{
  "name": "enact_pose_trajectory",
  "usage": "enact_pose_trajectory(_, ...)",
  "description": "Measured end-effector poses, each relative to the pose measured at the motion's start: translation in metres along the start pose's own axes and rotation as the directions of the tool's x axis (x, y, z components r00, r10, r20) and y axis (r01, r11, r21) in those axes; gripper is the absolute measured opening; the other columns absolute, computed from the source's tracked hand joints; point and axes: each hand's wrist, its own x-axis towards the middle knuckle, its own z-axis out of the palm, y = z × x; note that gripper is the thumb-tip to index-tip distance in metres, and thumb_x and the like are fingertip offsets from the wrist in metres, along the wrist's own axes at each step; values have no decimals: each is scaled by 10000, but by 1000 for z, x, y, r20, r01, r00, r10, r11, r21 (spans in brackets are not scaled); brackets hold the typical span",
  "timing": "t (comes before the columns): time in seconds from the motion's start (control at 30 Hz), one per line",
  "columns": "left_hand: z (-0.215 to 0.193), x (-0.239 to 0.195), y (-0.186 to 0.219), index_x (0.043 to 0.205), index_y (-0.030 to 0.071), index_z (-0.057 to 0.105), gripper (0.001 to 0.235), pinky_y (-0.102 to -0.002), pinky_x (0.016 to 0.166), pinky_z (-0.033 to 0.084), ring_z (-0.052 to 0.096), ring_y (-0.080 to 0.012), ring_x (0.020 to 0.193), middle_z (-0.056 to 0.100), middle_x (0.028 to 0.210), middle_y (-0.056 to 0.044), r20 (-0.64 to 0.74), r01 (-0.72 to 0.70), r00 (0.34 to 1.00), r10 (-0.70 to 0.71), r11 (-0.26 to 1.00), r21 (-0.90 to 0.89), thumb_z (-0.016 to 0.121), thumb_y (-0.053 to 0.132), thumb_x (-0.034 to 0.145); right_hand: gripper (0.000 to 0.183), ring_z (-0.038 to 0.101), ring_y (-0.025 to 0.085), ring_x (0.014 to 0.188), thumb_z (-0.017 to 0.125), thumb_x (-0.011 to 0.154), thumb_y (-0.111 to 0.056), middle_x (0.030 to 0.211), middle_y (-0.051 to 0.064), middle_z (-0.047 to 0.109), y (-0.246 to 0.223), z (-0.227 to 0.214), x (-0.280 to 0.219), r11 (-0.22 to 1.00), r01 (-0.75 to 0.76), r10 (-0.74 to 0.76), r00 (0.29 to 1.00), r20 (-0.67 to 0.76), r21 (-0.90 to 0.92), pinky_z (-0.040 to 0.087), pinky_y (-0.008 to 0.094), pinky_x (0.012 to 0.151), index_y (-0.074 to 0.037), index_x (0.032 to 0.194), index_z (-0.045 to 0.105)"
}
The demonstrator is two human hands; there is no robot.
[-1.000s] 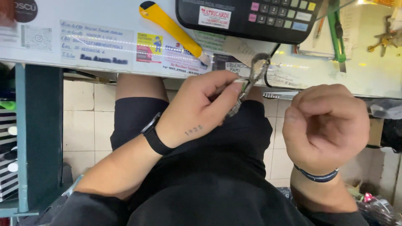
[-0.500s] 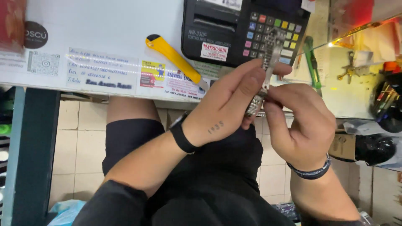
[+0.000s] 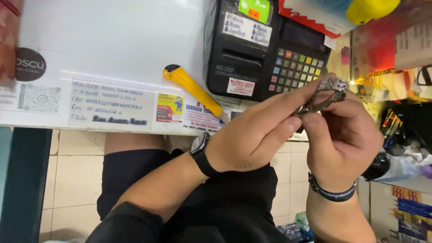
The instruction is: Using a small precision tool to adjust or repair the links of a metal watch band at a store counter.
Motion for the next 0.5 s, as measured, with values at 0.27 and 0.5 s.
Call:
enact_pose_trajectory(0.27, -37, 3, 20, 1622, 121, 249, 504, -341, 970, 570, 731, -266, 1135, 672, 1421, -115, 55, 92, 993, -106, 973, 213, 355, 246, 1145, 201, 685, 220, 787, 717, 931, 37, 999, 144, 642, -24, 22, 26, 952, -277, 276, 961, 25, 132, 690, 339, 666, 22, 1073, 576)
enact_pose_trajectory(0.5, -47, 8, 31, 1402, 117, 483, 332, -306, 915, 639, 740, -180, 933, 724, 1013, -80, -212, 192, 961, -176, 980, 57, 315, 182, 1124, 195, 668, 248, 973, 608, 985, -219, 972, 149, 630, -28, 21, 33, 946, -167, 77, 948, 307, 278, 639, 441, 1029, -55, 1043, 521)
